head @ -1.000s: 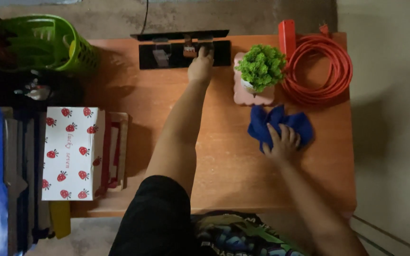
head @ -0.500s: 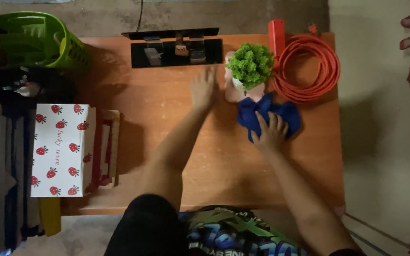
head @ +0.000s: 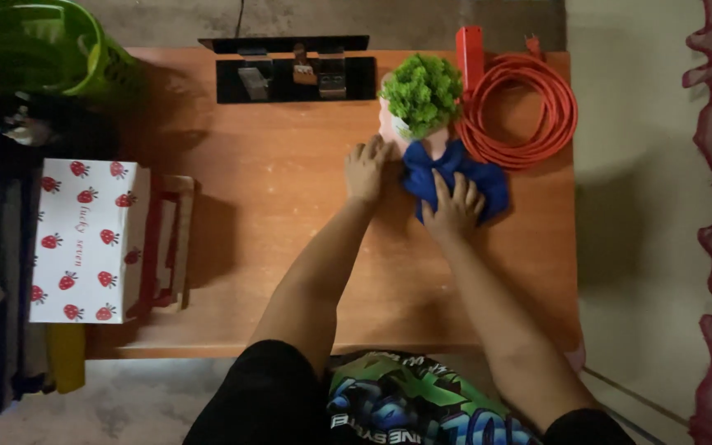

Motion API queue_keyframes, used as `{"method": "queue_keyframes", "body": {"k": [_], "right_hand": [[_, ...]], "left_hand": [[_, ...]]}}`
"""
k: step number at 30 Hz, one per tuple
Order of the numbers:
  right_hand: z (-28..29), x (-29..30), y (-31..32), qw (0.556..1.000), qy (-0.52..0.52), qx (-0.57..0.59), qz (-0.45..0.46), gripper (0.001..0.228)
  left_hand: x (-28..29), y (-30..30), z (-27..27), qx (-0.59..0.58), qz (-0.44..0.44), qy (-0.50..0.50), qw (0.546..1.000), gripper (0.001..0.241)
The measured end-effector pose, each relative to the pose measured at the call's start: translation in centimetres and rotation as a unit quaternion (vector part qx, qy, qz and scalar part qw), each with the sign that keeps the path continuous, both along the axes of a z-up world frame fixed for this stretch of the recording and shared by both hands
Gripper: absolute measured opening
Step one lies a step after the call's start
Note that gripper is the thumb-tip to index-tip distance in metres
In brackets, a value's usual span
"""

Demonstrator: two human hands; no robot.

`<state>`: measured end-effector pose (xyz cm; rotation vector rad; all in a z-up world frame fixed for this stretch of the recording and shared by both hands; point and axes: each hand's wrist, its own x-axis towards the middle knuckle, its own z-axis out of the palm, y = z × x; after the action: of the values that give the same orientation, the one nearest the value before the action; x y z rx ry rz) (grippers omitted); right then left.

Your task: The person cleans a wooden desk surface using a blue cloth. They move a coiled orange extension cord, a small potted plant, a pink figurine, a green plastic basket, a pen holder, and a tissue box to wipe the areas underneath and around them.

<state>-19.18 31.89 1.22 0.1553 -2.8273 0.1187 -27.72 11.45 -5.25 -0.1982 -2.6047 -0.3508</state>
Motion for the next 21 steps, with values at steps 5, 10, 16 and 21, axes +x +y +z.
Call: {"method": "queue_keyframes", "body": {"k": [5, 10, 16, 21], "right_hand": [[0.2, 0.7, 1.2, 0.999, -0.021, -0.02, 0.033, 0.08], [1.6, 1.4, 2.4, 0.994, -0.036, -0.052, 0.095, 0.08], [3.3, 2.3, 2.9, 0.981, -0.081, -0.072, 0.161, 0.09], [3.7, 8.0, 1.2, 0.931, -0.201, -0.02, 0.304, 0.098]], "left_hand": [[-1.6, 1.2, 0.3, -0.006, 0.035, 0.044, 0.998, 0.026], [-3.1, 2.6, -0.8, 0.001, 0.081, 0.023, 0.996, 0.024], [-2.8, 2.0, -2.0, 0.042, 0.088, 0.038, 0.994, 0.031], [3.0, -3.4, -0.4, 0.091, 0.023, 0.043, 0.995, 0.065]]}}
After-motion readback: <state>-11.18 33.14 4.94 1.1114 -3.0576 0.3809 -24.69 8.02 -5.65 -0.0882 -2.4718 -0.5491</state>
